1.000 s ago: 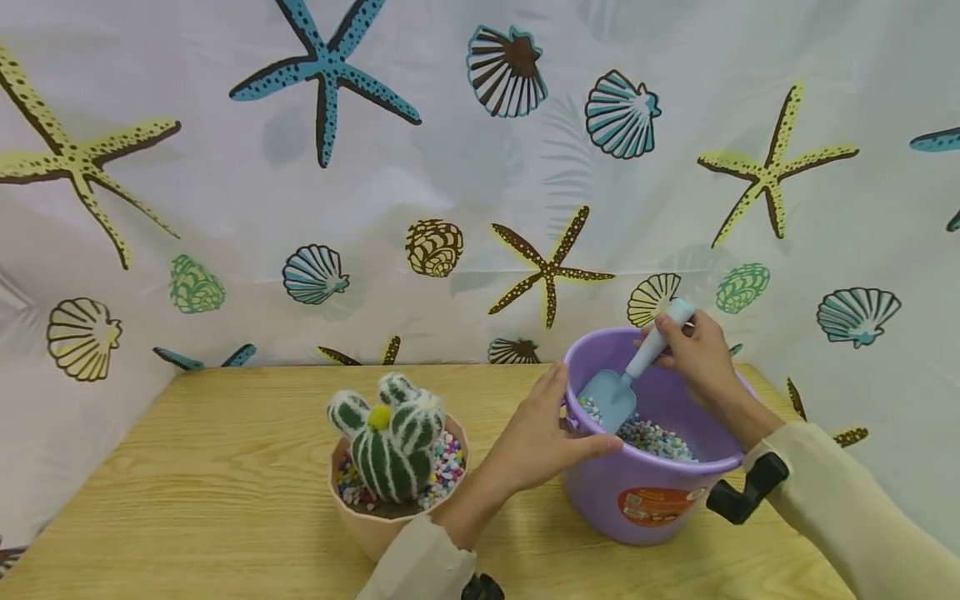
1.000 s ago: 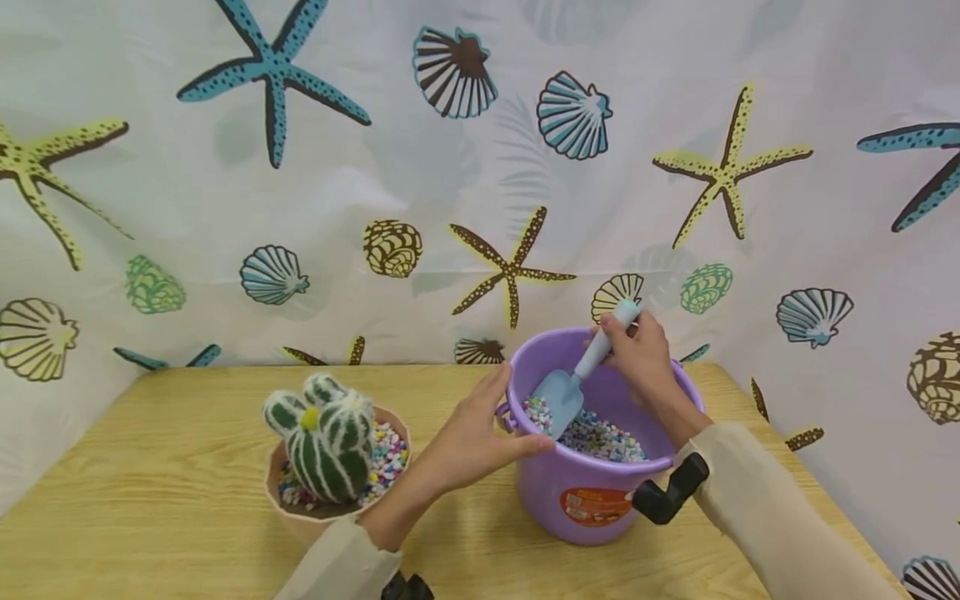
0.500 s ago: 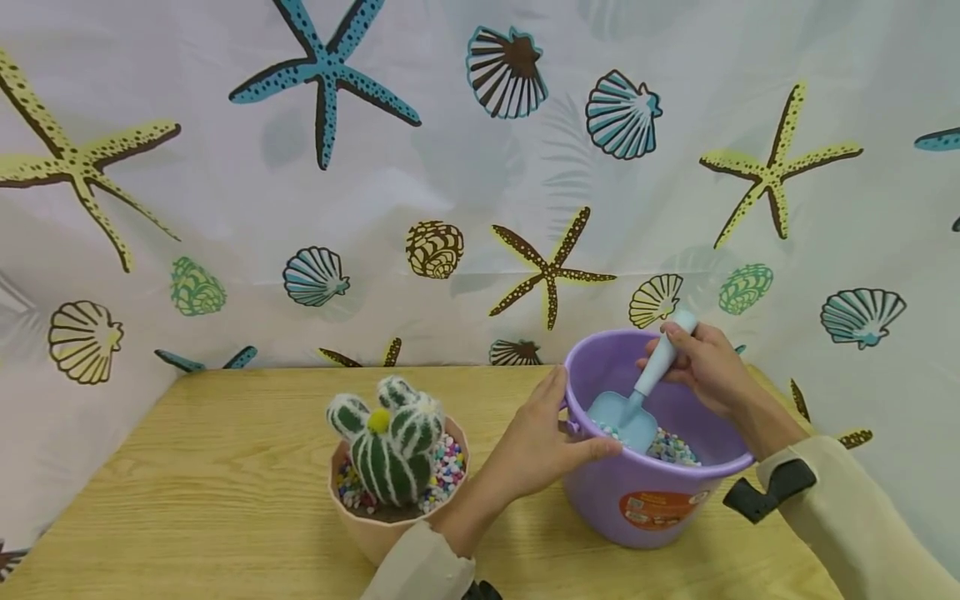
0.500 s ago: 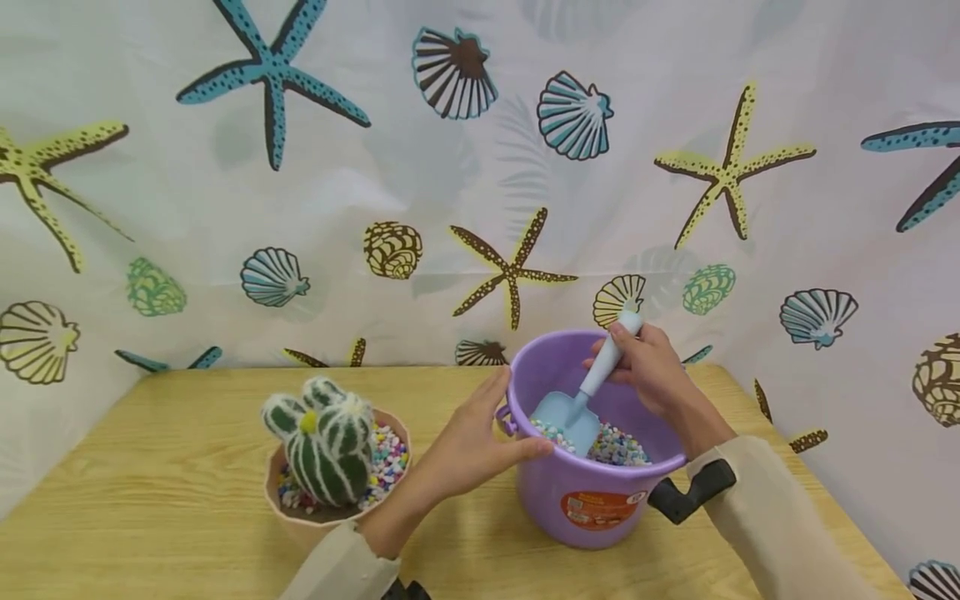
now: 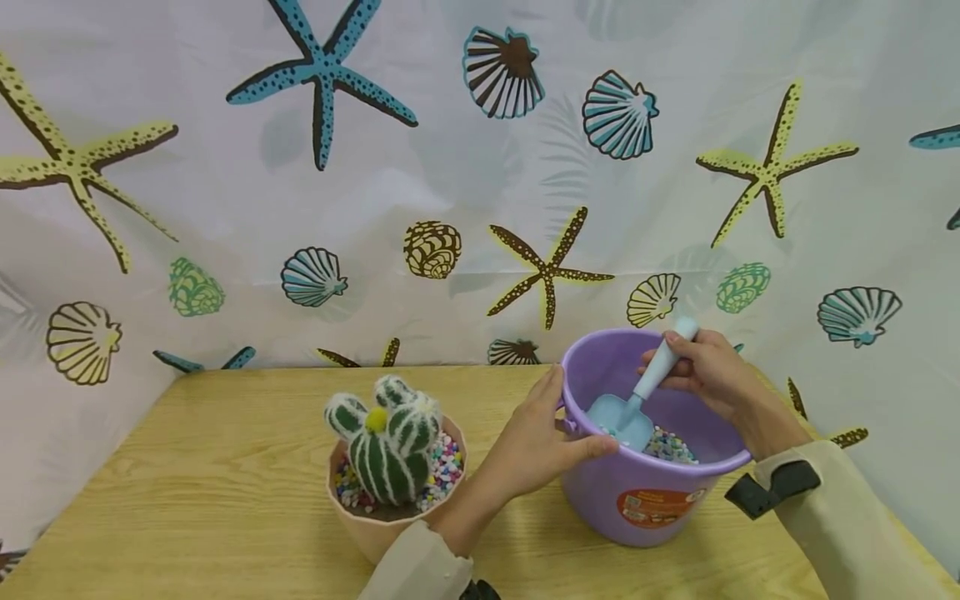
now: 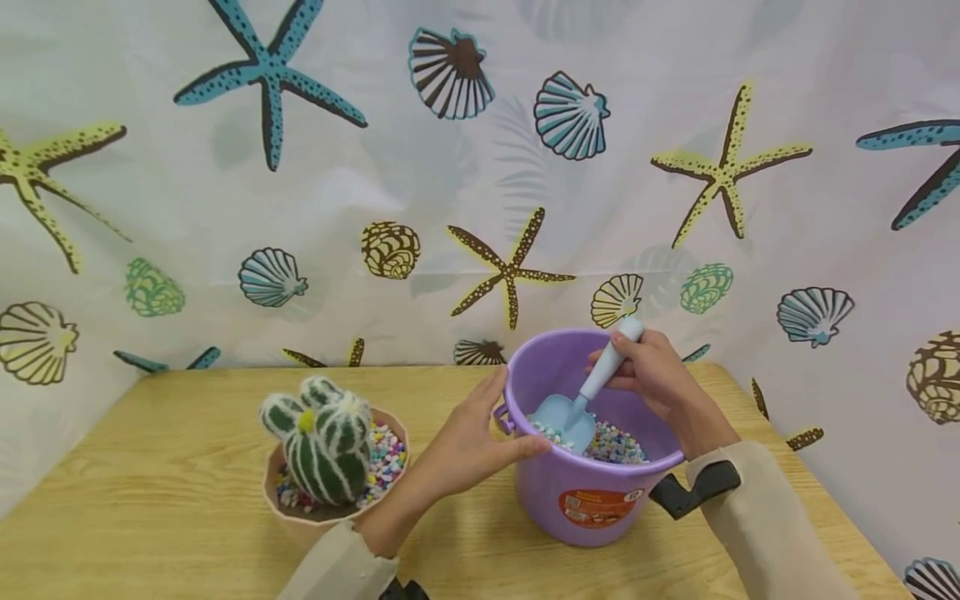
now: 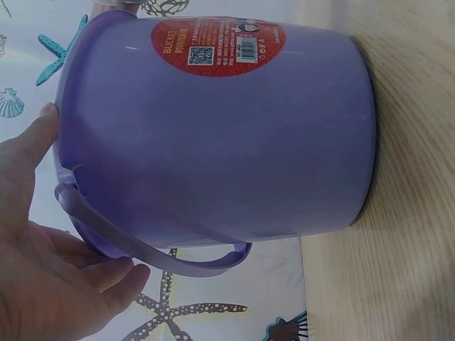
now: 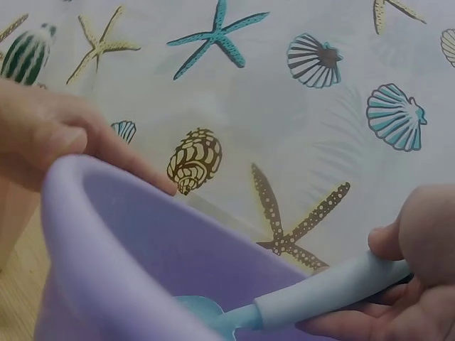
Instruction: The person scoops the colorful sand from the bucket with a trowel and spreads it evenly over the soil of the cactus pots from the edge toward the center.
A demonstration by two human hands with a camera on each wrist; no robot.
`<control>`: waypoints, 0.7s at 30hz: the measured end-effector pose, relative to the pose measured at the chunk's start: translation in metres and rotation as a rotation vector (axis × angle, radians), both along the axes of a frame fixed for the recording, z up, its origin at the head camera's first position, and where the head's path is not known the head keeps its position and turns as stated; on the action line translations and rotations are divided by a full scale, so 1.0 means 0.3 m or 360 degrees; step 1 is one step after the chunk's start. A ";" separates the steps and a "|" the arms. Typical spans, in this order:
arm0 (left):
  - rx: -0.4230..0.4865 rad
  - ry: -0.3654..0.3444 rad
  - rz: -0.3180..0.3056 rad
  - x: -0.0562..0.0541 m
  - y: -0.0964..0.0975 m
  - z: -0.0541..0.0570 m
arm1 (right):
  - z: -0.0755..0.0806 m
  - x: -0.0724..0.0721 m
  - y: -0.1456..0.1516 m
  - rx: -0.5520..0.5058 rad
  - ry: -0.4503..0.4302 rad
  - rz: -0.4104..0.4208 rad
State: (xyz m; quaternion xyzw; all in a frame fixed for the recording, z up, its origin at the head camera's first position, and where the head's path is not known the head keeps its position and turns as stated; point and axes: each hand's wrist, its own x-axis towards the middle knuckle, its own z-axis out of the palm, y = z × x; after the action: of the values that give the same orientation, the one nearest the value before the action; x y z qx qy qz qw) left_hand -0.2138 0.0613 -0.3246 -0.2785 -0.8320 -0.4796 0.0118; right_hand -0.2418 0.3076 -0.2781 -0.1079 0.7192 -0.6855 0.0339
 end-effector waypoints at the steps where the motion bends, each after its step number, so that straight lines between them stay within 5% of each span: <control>1: 0.0001 -0.0006 0.0003 -0.001 -0.001 -0.001 | 0.000 0.000 0.000 -0.0006 -0.0005 0.0006; 21: 0.0030 0.0063 -0.0023 -0.001 -0.008 -0.016 | -0.003 0.009 0.018 -0.0350 -0.0172 -0.0197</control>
State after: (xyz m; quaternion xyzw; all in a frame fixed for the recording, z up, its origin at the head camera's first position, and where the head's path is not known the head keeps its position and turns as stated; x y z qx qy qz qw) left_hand -0.2141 0.0590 -0.3294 -0.2939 -0.8251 -0.4818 0.0274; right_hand -0.2392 0.3130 -0.2792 -0.0293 0.6420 -0.7659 0.0180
